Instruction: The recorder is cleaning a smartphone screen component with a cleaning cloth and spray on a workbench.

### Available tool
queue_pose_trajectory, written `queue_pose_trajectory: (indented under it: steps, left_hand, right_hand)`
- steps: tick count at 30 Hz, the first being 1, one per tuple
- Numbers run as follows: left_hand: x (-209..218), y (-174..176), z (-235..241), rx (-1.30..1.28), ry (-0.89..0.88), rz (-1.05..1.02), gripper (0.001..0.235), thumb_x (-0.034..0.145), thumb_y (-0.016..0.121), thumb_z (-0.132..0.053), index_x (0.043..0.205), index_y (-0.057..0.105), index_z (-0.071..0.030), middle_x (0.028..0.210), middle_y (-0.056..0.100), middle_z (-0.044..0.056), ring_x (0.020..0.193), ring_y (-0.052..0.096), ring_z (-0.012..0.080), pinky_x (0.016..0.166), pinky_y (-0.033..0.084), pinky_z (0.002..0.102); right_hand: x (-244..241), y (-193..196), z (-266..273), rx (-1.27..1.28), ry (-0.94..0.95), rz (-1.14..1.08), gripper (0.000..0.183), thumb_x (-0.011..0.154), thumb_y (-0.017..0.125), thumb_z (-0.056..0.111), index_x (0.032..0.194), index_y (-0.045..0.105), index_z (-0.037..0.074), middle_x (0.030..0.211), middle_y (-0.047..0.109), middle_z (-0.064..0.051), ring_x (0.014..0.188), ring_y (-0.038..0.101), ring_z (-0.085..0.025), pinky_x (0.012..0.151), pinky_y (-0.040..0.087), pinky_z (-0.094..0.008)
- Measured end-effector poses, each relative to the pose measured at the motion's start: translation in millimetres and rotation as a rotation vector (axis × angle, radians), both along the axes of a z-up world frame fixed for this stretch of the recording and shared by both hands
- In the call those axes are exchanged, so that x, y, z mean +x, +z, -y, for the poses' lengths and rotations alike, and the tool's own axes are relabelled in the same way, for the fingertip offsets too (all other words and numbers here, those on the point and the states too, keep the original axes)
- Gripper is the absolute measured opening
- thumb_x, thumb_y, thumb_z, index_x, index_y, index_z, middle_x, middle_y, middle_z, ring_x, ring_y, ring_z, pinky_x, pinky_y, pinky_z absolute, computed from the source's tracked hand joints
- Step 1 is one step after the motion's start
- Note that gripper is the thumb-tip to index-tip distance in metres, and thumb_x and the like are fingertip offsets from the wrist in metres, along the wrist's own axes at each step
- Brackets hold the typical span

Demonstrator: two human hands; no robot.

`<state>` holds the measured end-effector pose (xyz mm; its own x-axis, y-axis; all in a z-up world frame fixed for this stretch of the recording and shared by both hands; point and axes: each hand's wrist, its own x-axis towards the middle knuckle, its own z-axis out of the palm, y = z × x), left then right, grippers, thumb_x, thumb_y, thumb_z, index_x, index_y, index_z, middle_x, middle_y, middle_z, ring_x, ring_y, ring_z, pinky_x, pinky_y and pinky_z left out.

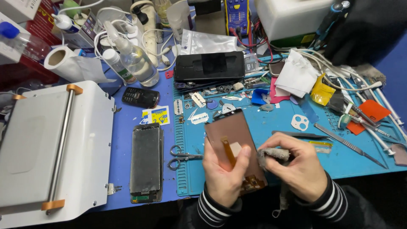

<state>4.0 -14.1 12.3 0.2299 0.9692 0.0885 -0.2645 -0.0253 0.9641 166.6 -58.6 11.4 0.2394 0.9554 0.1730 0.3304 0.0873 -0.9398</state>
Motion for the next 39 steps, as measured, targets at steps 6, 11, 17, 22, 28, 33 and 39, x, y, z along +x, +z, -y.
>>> queue_pose_trajectory:
  steps: [6, 11, 17, 22, 28, 33, 39]
  left_hand:
    - [-1, -1, -3, 0.085, 0.139, -0.039, 0.047, 0.095, 0.07, -0.02, 0.134, 0.05, -0.005, 0.117, 0.067, 0.01, 0.109, 0.069, 0.0234, 0.1, 0.057, 0.036]
    - [-3, -8, -1, 0.057, 0.15, 0.006, 0.047, 0.097, 0.07, -0.023, 0.135, 0.046, -0.008, 0.113, 0.064, 0.006, 0.103, 0.068, 0.0207, 0.097, 0.059, 0.035]
    - [-3, -6, -3, 0.008, 0.144, 0.064, 0.048, 0.096, 0.07, -0.02, 0.135, 0.044, -0.008, 0.115, 0.064, 0.007, 0.104, 0.067, 0.02, 0.1, 0.057, 0.035]
    - [-1, -9, -3, -0.023, 0.107, 0.074, 0.047, 0.095, 0.07, -0.019, 0.133, 0.045, -0.008, 0.116, 0.065, 0.008, 0.105, 0.068, 0.02, 0.101, 0.058, 0.035]
    - [-2, -8, 1, -0.01, 0.032, 0.019, 0.045, 0.092, 0.072, -0.019, 0.128, 0.047, -0.009, 0.11, 0.068, 0.006, 0.098, 0.07, 0.0183, 0.095, 0.059, 0.032]
    - [-3, -12, 3, 0.023, -0.102, -0.025, 0.045, 0.093, 0.071, -0.02, 0.128, 0.046, -0.008, 0.113, 0.069, 0.007, 0.1, 0.072, 0.0181, 0.092, 0.061, 0.031]
    - [-3, -3, 6, 0.034, -0.03, -0.117, 0.044, 0.089, 0.072, -0.022, 0.124, 0.049, -0.008, 0.108, 0.072, 0.007, 0.094, 0.076, 0.0193, 0.088, 0.062, 0.031]
  right_hand:
    - [5, 2, 20, -0.149, 0.159, 0.124, 0.013, 0.076, 0.069, 0.004, 0.085, 0.076, 0.008, 0.078, 0.073, -0.001, 0.07, 0.067, -0.012, 0.069, 0.05, -0.024]
    - [-3, 13, 25, -0.205, 0.136, 0.172, 0.011, 0.078, 0.068, -0.002, 0.083, 0.074, 0.005, 0.081, 0.073, -0.003, 0.069, 0.064, -0.011, 0.067, 0.049, -0.023]
    - [-2, 11, 28, -0.216, 0.132, 0.195, 0.013, 0.077, 0.066, -0.003, 0.084, 0.073, 0.005, 0.081, 0.074, -0.003, 0.07, 0.065, -0.011, 0.068, 0.05, -0.023]
    - [-5, 8, 22, -0.214, 0.056, 0.158, 0.014, 0.077, 0.066, -0.005, 0.086, 0.074, 0.003, 0.082, 0.074, -0.004, 0.069, 0.063, -0.011, 0.065, 0.049, -0.023]
    - [-10, 11, 6, -0.112, -0.021, 0.132, 0.012, 0.085, 0.063, -0.009, 0.09, 0.07, -0.002, 0.087, 0.071, -0.009, 0.074, 0.061, -0.014, 0.067, 0.049, -0.024]
    - [-8, 14, -6, -0.032, -0.112, 0.176, 0.019, 0.087, 0.056, -0.012, 0.093, 0.07, -0.002, 0.088, 0.069, -0.01, 0.073, 0.058, -0.014, 0.066, 0.047, -0.024]
    - [-11, 11, -6, 0.006, -0.133, 0.16, 0.018, 0.087, 0.058, -0.012, 0.094, 0.07, -0.003, 0.089, 0.069, -0.011, 0.076, 0.058, -0.015, 0.07, 0.046, -0.025]
